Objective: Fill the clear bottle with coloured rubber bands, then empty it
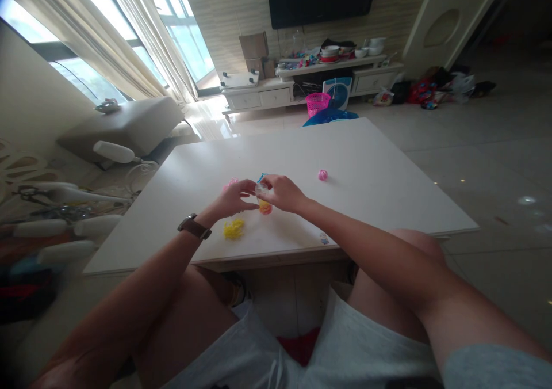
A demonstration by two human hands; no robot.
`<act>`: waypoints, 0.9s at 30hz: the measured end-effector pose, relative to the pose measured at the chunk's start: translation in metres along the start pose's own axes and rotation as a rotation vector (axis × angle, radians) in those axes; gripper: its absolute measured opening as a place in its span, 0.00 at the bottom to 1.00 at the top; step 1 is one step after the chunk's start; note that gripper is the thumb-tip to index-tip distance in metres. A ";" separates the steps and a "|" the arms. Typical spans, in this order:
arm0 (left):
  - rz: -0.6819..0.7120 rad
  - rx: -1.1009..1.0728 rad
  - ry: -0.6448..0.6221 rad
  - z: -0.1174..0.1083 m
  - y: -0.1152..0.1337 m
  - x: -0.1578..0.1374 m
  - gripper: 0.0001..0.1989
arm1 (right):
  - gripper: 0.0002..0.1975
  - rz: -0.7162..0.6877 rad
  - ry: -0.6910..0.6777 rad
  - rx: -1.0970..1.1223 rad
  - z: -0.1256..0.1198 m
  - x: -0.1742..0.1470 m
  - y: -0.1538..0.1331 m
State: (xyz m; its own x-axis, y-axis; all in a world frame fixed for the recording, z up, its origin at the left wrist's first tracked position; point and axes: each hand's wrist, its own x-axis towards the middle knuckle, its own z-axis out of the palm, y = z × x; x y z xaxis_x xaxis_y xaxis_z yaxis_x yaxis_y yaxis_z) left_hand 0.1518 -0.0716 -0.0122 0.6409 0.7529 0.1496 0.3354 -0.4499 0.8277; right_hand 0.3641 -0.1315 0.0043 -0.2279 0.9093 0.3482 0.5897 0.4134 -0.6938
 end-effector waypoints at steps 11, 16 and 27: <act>-0.381 0.571 -0.374 -0.029 -0.034 -0.013 0.08 | 0.12 0.016 -0.092 -0.072 0.003 -0.002 0.001; -0.431 0.663 -0.431 -0.026 -0.042 -0.016 0.13 | 0.13 0.014 -0.112 -0.069 0.004 -0.002 0.002; -0.387 0.620 -0.443 -0.018 -0.047 -0.020 0.04 | 0.13 0.000 -0.114 -0.055 0.005 -0.004 0.004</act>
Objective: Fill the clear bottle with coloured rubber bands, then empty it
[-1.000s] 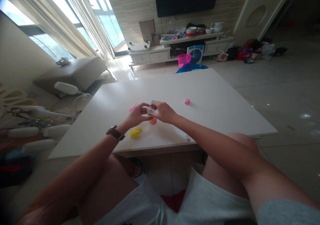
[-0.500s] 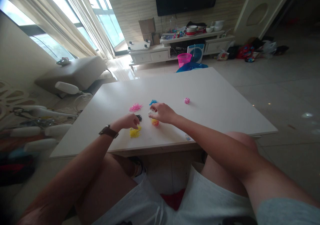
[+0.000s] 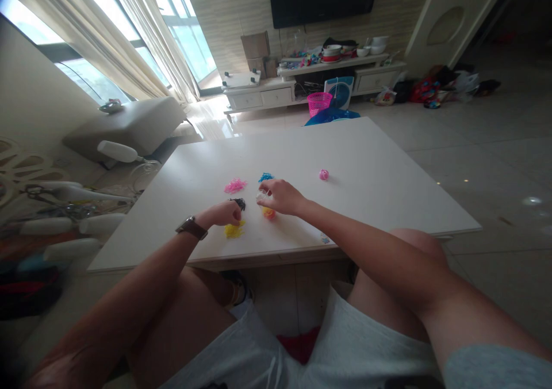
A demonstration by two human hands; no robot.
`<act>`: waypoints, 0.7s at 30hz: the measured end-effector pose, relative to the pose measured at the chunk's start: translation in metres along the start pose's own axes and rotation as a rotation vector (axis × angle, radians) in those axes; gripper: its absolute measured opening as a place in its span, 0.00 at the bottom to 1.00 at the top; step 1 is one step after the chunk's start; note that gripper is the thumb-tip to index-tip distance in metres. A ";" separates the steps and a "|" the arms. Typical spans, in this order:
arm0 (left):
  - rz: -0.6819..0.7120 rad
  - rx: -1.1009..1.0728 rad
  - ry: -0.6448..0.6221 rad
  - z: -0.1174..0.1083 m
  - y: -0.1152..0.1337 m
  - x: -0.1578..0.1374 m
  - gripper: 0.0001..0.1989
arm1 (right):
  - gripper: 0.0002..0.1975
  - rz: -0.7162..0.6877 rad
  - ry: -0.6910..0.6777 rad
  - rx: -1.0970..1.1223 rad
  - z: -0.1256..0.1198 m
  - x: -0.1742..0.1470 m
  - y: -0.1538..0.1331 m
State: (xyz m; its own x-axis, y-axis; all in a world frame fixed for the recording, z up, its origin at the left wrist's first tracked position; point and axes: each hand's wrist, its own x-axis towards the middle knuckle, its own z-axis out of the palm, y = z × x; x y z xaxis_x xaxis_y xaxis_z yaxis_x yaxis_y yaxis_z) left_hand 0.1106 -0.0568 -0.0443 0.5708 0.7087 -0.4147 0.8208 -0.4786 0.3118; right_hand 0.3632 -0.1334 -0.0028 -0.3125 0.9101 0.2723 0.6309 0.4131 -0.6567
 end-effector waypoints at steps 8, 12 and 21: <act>0.109 -0.139 0.044 -0.015 0.002 -0.008 0.04 | 0.13 0.002 -0.003 -0.008 0.000 0.000 0.000; 0.181 -0.325 0.074 -0.021 0.009 -0.009 0.08 | 0.14 0.009 -0.004 -0.007 0.000 0.000 0.001; 0.291 -0.545 0.303 -0.032 0.036 -0.019 0.12 | 0.13 0.005 -0.003 0.013 0.003 0.000 0.001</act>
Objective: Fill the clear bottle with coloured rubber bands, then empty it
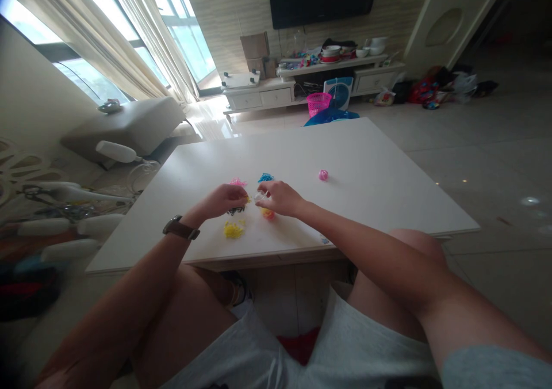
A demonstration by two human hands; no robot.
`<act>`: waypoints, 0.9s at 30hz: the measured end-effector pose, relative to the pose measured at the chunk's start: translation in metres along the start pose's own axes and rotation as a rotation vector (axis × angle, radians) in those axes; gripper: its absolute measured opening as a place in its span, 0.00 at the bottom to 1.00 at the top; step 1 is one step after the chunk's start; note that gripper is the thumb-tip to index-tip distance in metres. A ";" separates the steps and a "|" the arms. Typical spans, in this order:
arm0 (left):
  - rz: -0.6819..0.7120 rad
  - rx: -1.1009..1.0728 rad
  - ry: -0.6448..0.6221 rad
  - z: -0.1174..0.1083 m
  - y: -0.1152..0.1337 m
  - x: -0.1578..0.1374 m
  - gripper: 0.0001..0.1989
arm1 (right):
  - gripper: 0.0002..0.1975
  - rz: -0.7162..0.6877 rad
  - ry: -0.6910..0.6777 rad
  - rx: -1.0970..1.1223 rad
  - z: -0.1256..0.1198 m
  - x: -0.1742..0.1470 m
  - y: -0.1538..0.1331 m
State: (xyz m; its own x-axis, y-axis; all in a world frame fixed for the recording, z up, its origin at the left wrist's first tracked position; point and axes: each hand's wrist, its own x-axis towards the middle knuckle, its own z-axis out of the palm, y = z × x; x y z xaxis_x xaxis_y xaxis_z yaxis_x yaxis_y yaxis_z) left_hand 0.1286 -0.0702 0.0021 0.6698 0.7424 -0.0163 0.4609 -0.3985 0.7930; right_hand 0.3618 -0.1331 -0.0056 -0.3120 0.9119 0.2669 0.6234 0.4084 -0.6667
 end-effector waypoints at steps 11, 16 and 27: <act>0.194 0.022 0.185 0.006 0.021 -0.006 0.09 | 0.13 0.015 -0.014 0.015 0.003 0.000 -0.002; 0.240 0.040 0.172 0.010 0.028 -0.006 0.07 | 0.13 0.013 -0.024 0.019 0.004 0.001 -0.005; 0.282 0.216 0.189 0.007 0.033 -0.007 0.09 | 0.13 0.017 -0.035 0.012 0.004 0.001 -0.008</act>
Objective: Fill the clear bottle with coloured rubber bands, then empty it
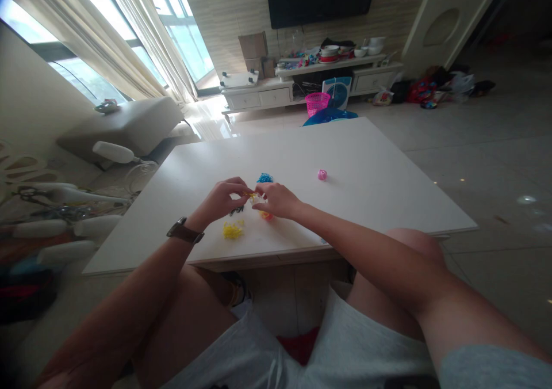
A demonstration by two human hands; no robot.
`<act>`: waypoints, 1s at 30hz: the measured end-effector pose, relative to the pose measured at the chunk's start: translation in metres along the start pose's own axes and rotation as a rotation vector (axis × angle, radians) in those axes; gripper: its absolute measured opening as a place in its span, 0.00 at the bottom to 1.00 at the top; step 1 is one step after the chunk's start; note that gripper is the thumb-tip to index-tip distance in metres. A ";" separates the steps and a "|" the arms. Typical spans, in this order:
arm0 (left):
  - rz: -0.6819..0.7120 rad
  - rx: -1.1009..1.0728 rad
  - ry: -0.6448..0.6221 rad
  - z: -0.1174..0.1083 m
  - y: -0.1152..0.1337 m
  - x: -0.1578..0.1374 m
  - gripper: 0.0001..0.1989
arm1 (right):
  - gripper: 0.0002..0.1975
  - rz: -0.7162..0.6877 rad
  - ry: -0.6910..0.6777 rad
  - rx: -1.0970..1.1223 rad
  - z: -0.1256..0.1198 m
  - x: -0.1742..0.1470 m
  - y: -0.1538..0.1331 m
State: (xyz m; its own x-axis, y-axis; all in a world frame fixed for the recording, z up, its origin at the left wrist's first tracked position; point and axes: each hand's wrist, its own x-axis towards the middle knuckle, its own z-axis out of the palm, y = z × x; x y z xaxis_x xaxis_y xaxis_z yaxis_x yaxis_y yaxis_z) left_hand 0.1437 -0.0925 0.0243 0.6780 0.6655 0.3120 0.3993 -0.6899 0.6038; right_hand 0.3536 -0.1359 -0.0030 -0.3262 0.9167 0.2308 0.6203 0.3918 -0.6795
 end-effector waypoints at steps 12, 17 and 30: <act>0.175 0.178 -0.043 -0.007 0.003 -0.001 0.11 | 0.13 0.010 0.007 -0.006 0.000 -0.001 -0.001; 0.275 0.249 -0.081 -0.004 0.006 0.001 0.13 | 0.13 -0.018 0.004 -0.007 0.001 0.000 0.001; 0.421 0.334 -0.046 -0.003 0.010 0.002 0.13 | 0.13 -0.007 -0.007 -0.026 0.000 0.001 -0.001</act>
State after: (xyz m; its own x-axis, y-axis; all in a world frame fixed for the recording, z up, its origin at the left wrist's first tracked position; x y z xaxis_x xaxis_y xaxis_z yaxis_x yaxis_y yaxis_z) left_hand 0.1474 -0.0970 0.0328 0.8450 0.3040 0.4399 0.2565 -0.9523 0.1654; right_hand 0.3526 -0.1355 -0.0027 -0.3360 0.9133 0.2304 0.6365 0.4004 -0.6592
